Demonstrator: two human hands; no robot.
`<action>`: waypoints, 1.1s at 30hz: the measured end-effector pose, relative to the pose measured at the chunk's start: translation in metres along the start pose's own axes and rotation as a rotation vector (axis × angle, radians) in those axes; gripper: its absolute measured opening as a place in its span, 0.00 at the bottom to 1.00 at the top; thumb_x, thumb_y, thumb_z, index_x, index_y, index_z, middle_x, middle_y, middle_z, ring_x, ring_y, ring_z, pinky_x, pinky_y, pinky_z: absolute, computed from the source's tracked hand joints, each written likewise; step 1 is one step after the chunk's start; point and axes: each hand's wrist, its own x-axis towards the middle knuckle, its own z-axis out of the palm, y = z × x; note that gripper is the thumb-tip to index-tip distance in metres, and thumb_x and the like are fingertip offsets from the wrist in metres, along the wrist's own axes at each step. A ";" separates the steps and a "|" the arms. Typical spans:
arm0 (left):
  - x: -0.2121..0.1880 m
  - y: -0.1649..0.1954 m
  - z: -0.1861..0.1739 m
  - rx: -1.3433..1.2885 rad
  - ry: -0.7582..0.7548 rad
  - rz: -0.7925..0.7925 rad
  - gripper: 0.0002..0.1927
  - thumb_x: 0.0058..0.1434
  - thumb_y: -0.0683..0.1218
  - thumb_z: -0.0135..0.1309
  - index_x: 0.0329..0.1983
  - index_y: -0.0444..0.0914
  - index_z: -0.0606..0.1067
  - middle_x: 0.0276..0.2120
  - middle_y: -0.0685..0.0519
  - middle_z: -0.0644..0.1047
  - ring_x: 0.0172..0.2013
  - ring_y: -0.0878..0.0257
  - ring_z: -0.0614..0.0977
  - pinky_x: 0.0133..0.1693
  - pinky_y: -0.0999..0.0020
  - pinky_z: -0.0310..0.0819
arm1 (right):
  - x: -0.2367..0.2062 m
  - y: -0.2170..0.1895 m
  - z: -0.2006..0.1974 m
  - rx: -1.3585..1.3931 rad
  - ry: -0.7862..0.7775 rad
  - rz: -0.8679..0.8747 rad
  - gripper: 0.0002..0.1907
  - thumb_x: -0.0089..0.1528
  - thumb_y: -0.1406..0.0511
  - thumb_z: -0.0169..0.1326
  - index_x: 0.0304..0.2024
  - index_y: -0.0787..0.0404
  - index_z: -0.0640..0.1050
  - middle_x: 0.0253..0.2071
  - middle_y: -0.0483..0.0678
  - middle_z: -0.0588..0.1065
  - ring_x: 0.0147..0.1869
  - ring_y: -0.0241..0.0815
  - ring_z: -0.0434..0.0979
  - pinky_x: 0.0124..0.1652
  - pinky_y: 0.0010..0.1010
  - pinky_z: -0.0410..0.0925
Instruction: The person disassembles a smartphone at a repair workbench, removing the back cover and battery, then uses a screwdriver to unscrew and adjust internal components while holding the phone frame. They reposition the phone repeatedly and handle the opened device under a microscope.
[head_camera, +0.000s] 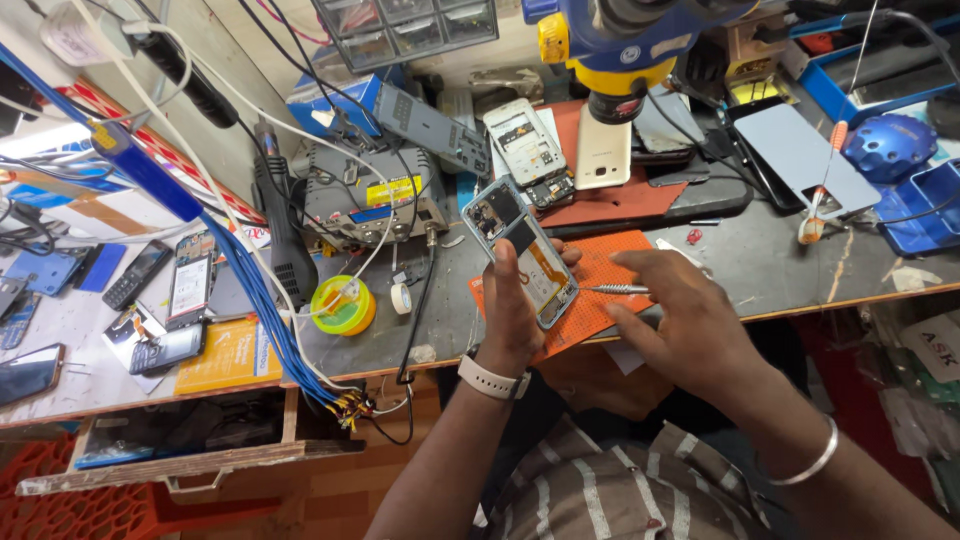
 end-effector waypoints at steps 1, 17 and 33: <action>0.000 0.000 0.001 0.000 -0.003 -0.003 0.47 0.63 0.73 0.51 0.63 0.29 0.64 0.47 0.44 0.75 0.49 0.51 0.83 0.50 0.51 0.82 | 0.000 -0.001 0.000 -0.029 -0.017 0.087 0.16 0.60 0.63 0.61 0.48 0.63 0.80 0.39 0.53 0.79 0.38 0.51 0.82 0.40 0.39 0.73; 0.003 0.004 0.009 -0.062 -0.049 -0.050 0.45 0.61 0.74 0.49 0.66 0.37 0.65 0.44 0.44 0.76 0.49 0.51 0.82 0.50 0.54 0.81 | 0.014 0.016 0.007 0.070 0.178 -0.072 0.06 0.59 0.71 0.59 0.39 0.65 0.81 0.39 0.53 0.80 0.42 0.47 0.83 0.42 0.35 0.74; 0.003 0.003 0.010 -0.043 0.050 -0.046 0.42 0.62 0.75 0.48 0.53 0.32 0.70 0.43 0.42 0.77 0.47 0.49 0.84 0.48 0.51 0.83 | -0.016 0.009 0.005 0.079 0.119 0.022 0.09 0.62 0.63 0.61 0.39 0.64 0.82 0.31 0.50 0.81 0.31 0.39 0.82 0.31 0.30 0.72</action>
